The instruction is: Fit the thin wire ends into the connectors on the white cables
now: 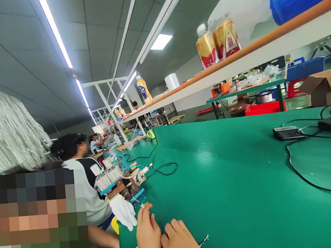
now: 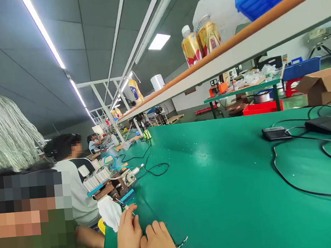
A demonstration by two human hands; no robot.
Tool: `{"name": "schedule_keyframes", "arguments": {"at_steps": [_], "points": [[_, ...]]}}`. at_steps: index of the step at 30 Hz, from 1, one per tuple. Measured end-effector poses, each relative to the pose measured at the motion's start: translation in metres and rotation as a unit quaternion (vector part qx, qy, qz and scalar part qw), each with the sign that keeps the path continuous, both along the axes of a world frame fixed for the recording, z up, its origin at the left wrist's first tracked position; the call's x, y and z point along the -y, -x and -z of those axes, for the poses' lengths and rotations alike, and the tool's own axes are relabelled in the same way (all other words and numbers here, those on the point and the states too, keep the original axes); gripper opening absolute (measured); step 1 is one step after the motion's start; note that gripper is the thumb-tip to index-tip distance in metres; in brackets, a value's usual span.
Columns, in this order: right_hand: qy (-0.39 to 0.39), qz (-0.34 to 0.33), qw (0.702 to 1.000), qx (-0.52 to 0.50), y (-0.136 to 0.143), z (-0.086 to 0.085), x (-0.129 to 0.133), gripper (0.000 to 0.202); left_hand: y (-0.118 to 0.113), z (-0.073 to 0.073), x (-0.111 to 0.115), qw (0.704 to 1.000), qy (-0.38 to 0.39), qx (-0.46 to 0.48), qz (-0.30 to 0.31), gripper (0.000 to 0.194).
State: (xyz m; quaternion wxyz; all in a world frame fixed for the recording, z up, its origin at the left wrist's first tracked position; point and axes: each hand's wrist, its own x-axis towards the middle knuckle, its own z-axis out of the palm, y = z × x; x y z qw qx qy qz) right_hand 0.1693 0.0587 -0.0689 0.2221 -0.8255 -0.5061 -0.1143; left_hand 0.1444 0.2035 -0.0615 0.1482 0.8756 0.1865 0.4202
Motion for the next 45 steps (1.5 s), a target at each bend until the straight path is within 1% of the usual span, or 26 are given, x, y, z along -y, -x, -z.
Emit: {"name": "schedule_keyframes", "arguments": {"at_steps": [2, 4, 6, 8, 11, 13, 15, 17, 19, 21, 23, 25, 27, 29, 30, 32, 34, 35, 37, 39, 40, 42, 43, 45], "points": [[-0.007, 0.016, 1.000, 0.011, -0.005, 0.012, -0.010, 0.023, -0.003, 0.007, -0.005, 1.000, -0.007, 0.007, -0.020, 0.039], [0.014, 0.019, 1.000, 0.012, -0.008, 0.015, -0.014, 0.024, -0.005, 0.013, -0.011, 0.999, -0.005, 0.002, -0.047, 0.041], [0.036, 0.013, 0.999, 0.005, -0.006, 0.009, -0.009, 0.025, -0.005, 0.018, -0.014, 0.999, 0.012, -0.010, -0.049, 0.040], [0.046, 0.006, 0.999, -0.006, -0.001, -0.004, 0.003, 0.023, -0.003, 0.018, -0.011, 0.999, 0.036, -0.011, -0.018, 0.034], [0.034, -0.004, 0.999, 0.002, 0.012, -0.025, 0.024, 0.027, 0.004, 0.009, 0.002, 0.998, 0.050, 0.019, 0.045, 0.024], [0.026, -0.013, 0.999, 0.017, 0.018, -0.034, 0.033, 0.026, 0.010, 0.001, 0.011, 0.996, 0.051, 0.041, 0.061, 0.022], [0.032, -0.014, 0.999, 0.023, 0.021, -0.038, 0.038, 0.025, 0.016, -0.006, 0.019, 0.995, 0.057, 0.052, 0.066, 0.021], [0.046, -0.018, 0.998, 0.042, 0.020, -0.041, 0.040, 0.026, 0.019, -0.010, 0.024, 0.993, 0.067, 0.050, 0.078, 0.022], [0.058, -0.025, 0.994, 0.091, 0.014, -0.048, 0.042, 0.025, 0.022, -0.013, 0.029, 0.992, 0.068, 0.056, 0.089, 0.021], [0.060, -0.020, 0.987, 0.149, 0.005, -0.059, 0.045, 0.019, 0.026, -0.017, 0.037, 0.990, 0.045, 0.057, 0.117, 0.021], [0.046, 0.003, 0.982, 0.182, -0.005, -0.070, 0.050, 0.016, 0.029, -0.024, 0.046, 0.987, -0.001, 0.027, 0.160, 0.021], [0.030, 0.022, 0.982, 0.184, -0.014, -0.076, 0.056, 0.016, 0.031, -0.031, 0.055, 0.980, -0.034, -0.035, 0.190, 0.020], [0.013, 0.030, 0.984, 0.174, -0.020, -0.077, 0.060, 0.015, 0.033, -0.036, 0.061, 0.977, -0.021, -0.094, 0.192, 0.018], [-0.012, 0.029, 0.987, 0.160, -0.024, -0.072, 0.063, 0.009, 0.033, -0.038, 0.063, 0.973, 0.018, -0.133, 0.189, 0.016], [-0.031, 0.030, 0.988, 0.148, -0.026, -0.069, 0.064, 0.009, 0.033, -0.038, 0.062, 0.971, 0.030, -0.144, 0.190, 0.014], [-0.084, 0.038, 0.990, 0.107, -0.031, -0.063, 0.064, 0.013, 0.032, -0.038, 0.061, 0.969, 0.030, -0.155, 0.188, 0.012], [-0.157, 0.045, 0.986, 0.038, -0.038, -0.059, 0.062, 0.014, 0.032, -0.037, 0.059, 0.972, 0.015, -0.157, 0.177, 0.019], [-0.199, 0.041, 0.979, -0.006, -0.042, -0.058, 0.060, 0.016, 0.032, -0.037, 0.059, 0.973, 0.008, -0.156, 0.169, 0.024], [-0.282, 0.028, 0.954, -0.101, -0.051, -0.057, 0.056, 0.020, 0.032, -0.036, 0.058, 0.977, -0.001, -0.151, 0.153, 0.032], [-0.343, 0.020, 0.916, -0.207, -0.058, -0.056, 0.051, 0.021, 0.032, -0.035, 0.058, 0.980, -0.009, -0.144, 0.138, 0.035], [-0.361, 0.018, 0.895, -0.260, -0.060, -0.056, 0.049, 0.020, 0.032, -0.035, 0.058, 0.981, -0.014, -0.139, 0.132, 0.036], [-0.377, 0.015, 0.859, -0.346, -0.063, -0.054, 0.044, 0.021, 0.032, -0.034, 0.057, 0.983, -0.020, -0.133, 0.123, 0.036], [-0.378, 0.013, 0.847, -0.373, -0.063, -0.054, 0.043, 0.023, 0.032, -0.034, 0.057, 0.984, -0.021, -0.131, 0.119, 0.036], [-0.371, 0.011, 0.842, -0.392, -0.061, -0.052, 0.042, 0.024, 0.033, -0.033, 0.057, 0.985, -0.021, -0.129, 0.110, 0.035]]}}
